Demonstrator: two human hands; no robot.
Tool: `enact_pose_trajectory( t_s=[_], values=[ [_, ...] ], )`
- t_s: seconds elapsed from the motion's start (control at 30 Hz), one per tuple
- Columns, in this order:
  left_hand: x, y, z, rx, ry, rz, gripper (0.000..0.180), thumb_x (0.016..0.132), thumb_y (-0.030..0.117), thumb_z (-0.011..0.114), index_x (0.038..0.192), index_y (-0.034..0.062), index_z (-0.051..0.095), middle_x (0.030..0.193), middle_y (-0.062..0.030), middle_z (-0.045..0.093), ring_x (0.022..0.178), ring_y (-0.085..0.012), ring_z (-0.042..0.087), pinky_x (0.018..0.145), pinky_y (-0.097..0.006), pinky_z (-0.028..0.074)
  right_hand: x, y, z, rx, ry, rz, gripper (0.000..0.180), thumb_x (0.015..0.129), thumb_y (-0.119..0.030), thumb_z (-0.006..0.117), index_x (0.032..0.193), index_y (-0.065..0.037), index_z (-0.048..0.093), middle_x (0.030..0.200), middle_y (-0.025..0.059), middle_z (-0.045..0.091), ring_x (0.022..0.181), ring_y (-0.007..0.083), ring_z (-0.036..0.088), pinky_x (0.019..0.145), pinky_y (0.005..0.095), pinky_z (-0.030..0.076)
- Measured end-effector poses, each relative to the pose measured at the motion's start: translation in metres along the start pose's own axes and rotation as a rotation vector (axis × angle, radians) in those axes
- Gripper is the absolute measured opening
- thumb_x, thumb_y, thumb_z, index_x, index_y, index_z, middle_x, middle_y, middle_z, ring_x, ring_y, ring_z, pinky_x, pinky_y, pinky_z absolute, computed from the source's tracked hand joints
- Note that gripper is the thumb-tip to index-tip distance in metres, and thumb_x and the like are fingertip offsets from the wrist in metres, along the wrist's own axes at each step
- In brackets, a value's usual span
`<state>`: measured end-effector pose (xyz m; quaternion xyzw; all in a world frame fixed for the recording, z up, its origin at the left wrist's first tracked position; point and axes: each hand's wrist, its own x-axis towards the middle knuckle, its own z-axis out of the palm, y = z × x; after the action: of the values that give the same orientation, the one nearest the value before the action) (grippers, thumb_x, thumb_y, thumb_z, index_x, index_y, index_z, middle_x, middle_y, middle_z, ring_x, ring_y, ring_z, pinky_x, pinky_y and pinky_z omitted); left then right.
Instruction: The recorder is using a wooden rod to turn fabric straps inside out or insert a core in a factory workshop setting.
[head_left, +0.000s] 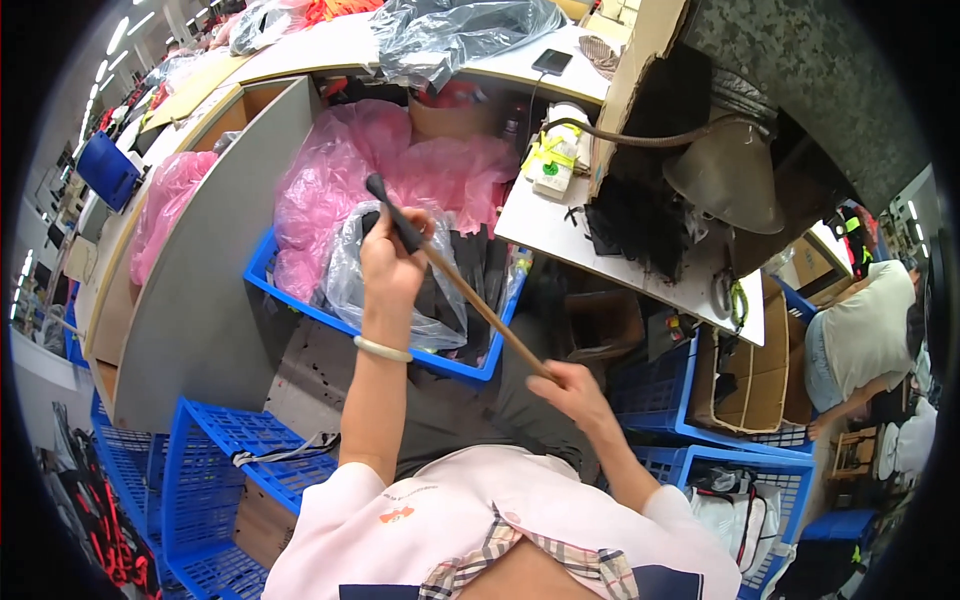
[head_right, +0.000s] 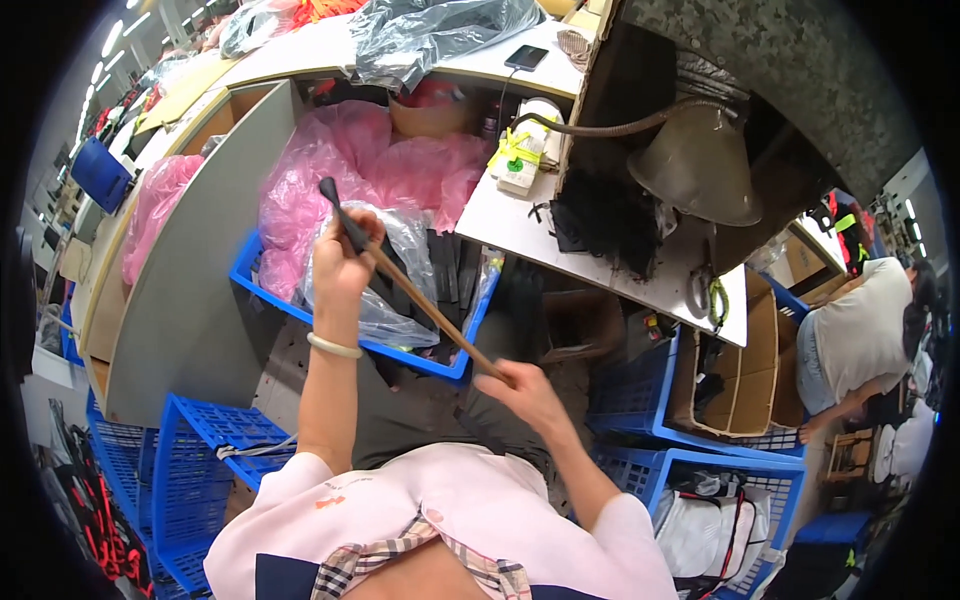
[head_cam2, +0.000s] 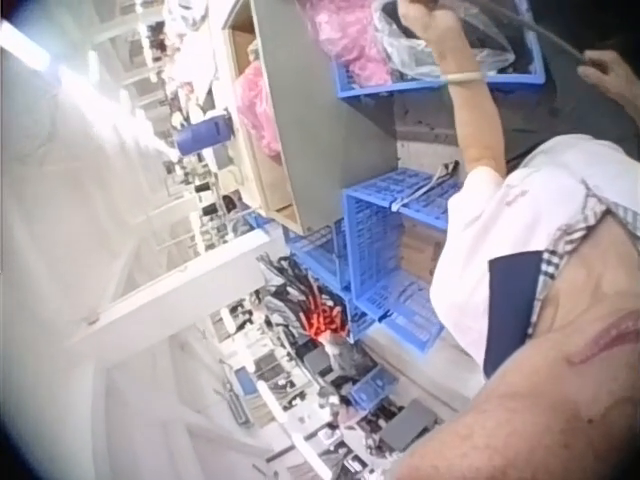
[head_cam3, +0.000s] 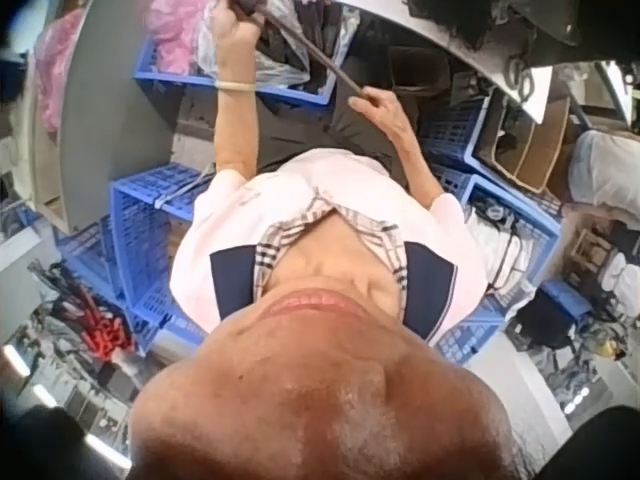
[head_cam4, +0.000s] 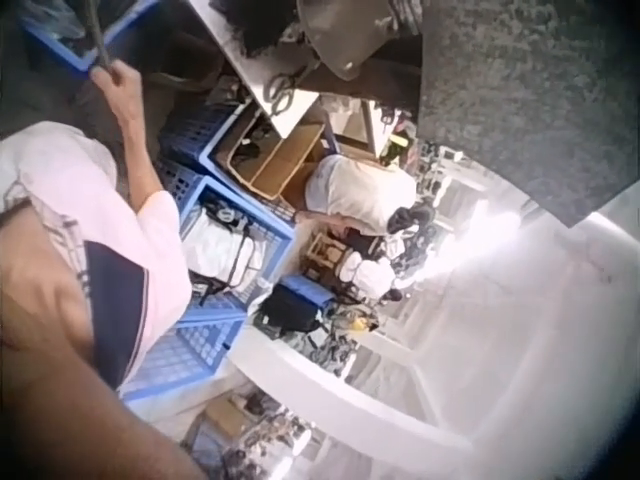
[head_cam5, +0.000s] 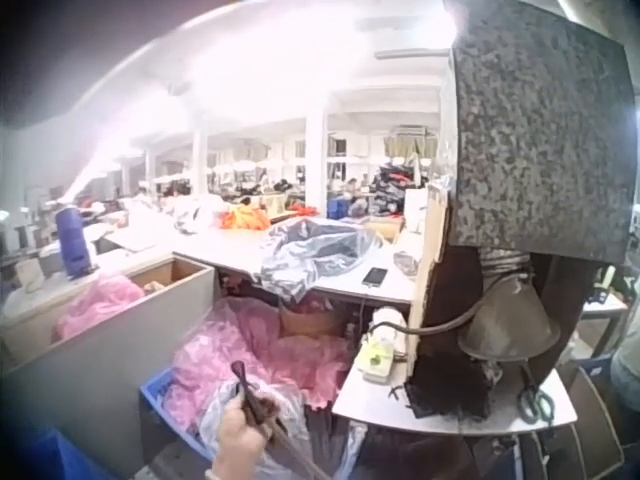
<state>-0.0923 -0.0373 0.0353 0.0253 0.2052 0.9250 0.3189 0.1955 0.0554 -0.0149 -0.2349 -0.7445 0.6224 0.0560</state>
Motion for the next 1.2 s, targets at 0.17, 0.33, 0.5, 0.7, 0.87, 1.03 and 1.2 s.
enact_pose_trajectory(
  t_s=[0.17, 0.33, 0.5, 0.7, 0.87, 1.03, 1.2],
  values=[
    [-0.031, -0.015, 0.013, -0.394, -0.206, -0.665, 0.016, 0.087, 0.011, 0.040, 0.077, 0.0063, 0.052, 0.054, 0.0008, 0.036, 0.049, -0.0120, 0.039, 0.054, -0.028, 0.035, 0.005, 0.005, -0.039, 0.226, 0.395, -0.103, 0.022, 0.078, -0.014, 0.066, 0.066, -0.004, 0.051, 0.057, -0.0025, 0.048, 0.046, 0.0049, 0.039, 0.043, 0.0207, 0.030],
    [-0.101, -0.063, 0.030, -0.504, -0.226, -0.927, 0.012, 0.085, 0.010, 0.034, 0.085, 0.0066, 0.045, 0.048, 0.0019, 0.035, 0.039, -0.0111, 0.035, 0.046, -0.025, 0.030, 0.072, -0.086, -0.033, 0.433, 0.200, -0.313, 0.026, 0.080, -0.013, 0.066, 0.102, 0.000, 0.065, 0.074, -0.0012, 0.062, 0.051, 0.0008, 0.039, 0.044, 0.0169, 0.025],
    [-0.116, -0.076, 0.026, -0.336, -0.267, -0.977, 0.027, 0.092, 0.018, 0.031, 0.098, -0.0002, 0.049, 0.048, -0.0007, 0.036, 0.040, -0.0128, 0.038, 0.046, -0.026, 0.031, 0.087, -0.072, -0.033, 0.277, 0.148, -0.396, 0.017, 0.080, -0.015, 0.068, 0.086, 0.001, 0.064, 0.067, -0.0026, 0.057, 0.058, 0.0036, 0.045, 0.051, 0.0218, 0.035],
    [-0.110, -0.078, 0.016, 0.738, -0.442, -0.712, 0.032, 0.094, 0.021, 0.048, 0.104, -0.0090, 0.055, 0.070, -0.0181, 0.063, 0.058, -0.0231, 0.064, 0.056, -0.033, 0.053, 0.075, -0.055, -0.022, 0.048, 0.284, -0.394, 0.023, 0.080, -0.017, 0.067, 0.081, 0.003, 0.057, 0.064, 0.0092, 0.059, 0.062, 0.0086, 0.053, 0.058, 0.0272, 0.045],
    [-0.110, -0.072, -0.007, 0.680, -0.400, -0.983, 0.036, 0.096, 0.022, 0.044, 0.105, -0.0108, 0.054, 0.066, -0.0177, 0.063, 0.045, -0.0216, 0.059, 0.044, -0.031, 0.049, 0.072, -0.031, -0.005, -0.101, 0.370, -0.431, 0.022, 0.080, -0.017, 0.067, 0.082, 0.001, 0.056, 0.058, 0.0113, 0.052, 0.052, 0.0140, 0.048, 0.053, 0.0290, 0.041],
    [-0.109, -0.068, -0.048, 0.625, -0.214, -1.052, 0.035, 0.095, 0.020, 0.045, 0.113, -0.0097, 0.052, 0.082, -0.0202, 0.066, 0.061, -0.0247, 0.065, 0.060, -0.032, 0.053, 0.079, 0.009, -0.026, 0.255, 0.297, -0.265, 0.031, 0.089, -0.012, 0.056, 0.119, -0.005, 0.057, 0.069, -0.0073, 0.046, 0.060, 0.0038, 0.039, 0.056, 0.0176, 0.035],
    [-0.105, -0.057, -0.081, 0.549, 0.031, -0.823, 0.020, 0.085, 0.001, 0.052, 0.100, -0.0090, 0.059, 0.099, -0.0241, 0.063, 0.081, -0.0285, 0.066, 0.072, -0.034, 0.054, 0.096, 0.020, -0.030, 0.170, 0.252, -0.242, 0.020, 0.090, -0.011, 0.056, 0.106, -0.001, 0.061, 0.067, -0.0029, 0.050, 0.060, 0.0051, 0.045, 0.055, 0.0186, 0.038]
  ],
)
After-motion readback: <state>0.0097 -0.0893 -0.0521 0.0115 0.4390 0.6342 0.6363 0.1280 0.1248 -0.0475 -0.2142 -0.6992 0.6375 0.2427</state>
